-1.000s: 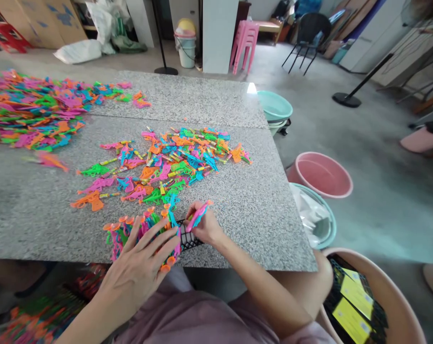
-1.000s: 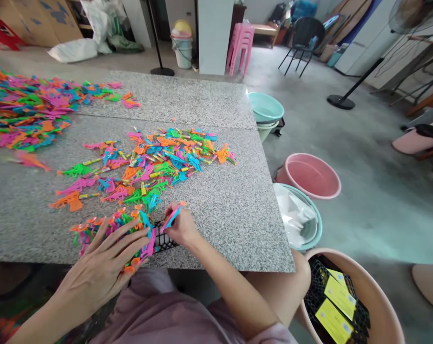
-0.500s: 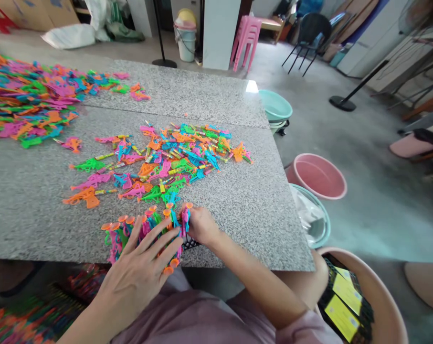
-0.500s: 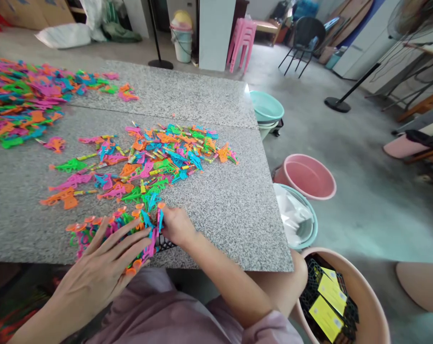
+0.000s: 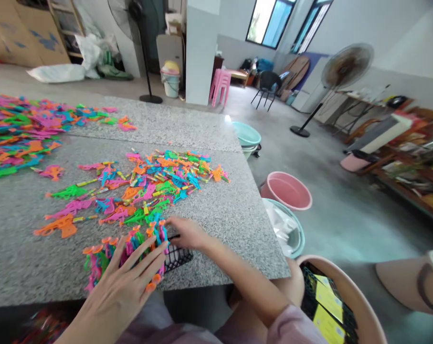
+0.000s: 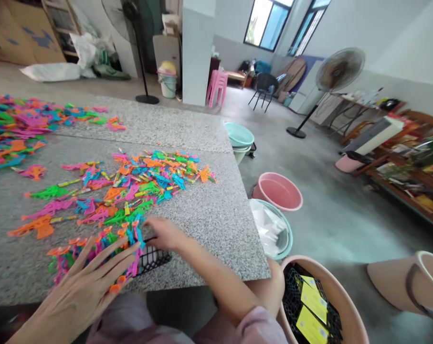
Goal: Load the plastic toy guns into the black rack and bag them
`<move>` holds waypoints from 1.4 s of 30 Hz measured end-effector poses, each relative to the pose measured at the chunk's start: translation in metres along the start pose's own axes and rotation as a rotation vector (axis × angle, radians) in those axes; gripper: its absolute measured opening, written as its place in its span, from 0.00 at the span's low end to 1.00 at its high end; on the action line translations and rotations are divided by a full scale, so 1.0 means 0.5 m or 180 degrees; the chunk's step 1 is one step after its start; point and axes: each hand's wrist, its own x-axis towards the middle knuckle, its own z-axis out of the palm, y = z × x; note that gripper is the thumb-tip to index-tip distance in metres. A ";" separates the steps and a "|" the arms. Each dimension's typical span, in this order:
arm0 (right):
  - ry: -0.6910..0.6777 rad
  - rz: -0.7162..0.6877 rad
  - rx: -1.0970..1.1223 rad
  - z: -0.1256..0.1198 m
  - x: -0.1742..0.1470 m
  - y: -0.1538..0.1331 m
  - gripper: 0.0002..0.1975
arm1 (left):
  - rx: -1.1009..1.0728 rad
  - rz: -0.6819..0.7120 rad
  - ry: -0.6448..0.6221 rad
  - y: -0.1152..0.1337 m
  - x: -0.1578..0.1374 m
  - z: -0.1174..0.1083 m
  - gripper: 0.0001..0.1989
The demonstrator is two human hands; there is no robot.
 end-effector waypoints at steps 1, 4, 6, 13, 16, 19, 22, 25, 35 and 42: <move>0.0160 0.0126 -0.0172 -0.035 0.015 0.031 0.21 | 0.0022 -0.0021 0.0018 0.000 -0.003 0.001 0.21; 0.0802 0.0766 -0.0601 -0.152 0.069 0.131 0.23 | 0.0081 -0.0036 0.0005 0.001 -0.005 0.006 0.21; 0.0848 0.1266 -0.1021 -0.206 0.099 0.187 0.25 | 0.0120 -0.0036 0.0030 0.001 -0.003 0.009 0.21; 0.0605 0.1321 -0.1457 -0.195 0.033 0.256 0.24 | -0.0020 0.0014 0.0115 -0.002 -0.002 0.013 0.19; 0.0725 0.1166 -0.1542 -0.193 -0.039 0.249 0.25 | -0.0157 -0.0121 0.0120 -0.001 0.000 0.010 0.19; 0.0968 0.1233 -0.1606 -0.179 -0.063 0.210 0.21 | -0.0220 -0.0165 0.0114 0.001 0.005 0.007 0.20; 0.0800 0.1376 -0.1470 -0.133 -0.024 0.144 0.16 | -0.0197 -0.0090 0.0056 0.001 0.007 0.004 0.19; 0.0631 0.1626 -0.1389 -0.083 0.029 0.086 0.17 | -0.0106 -0.0020 -0.0031 -0.001 0.004 0.003 0.17; 0.0532 0.1680 -0.1650 -0.075 -0.092 0.095 0.18 | -0.0122 0.0125 0.0023 -0.011 0.001 0.007 0.16; 0.1259 0.1668 0.0838 -0.052 -0.157 0.098 0.11 | 0.0086 0.0215 -0.0336 0.005 0.023 0.001 0.16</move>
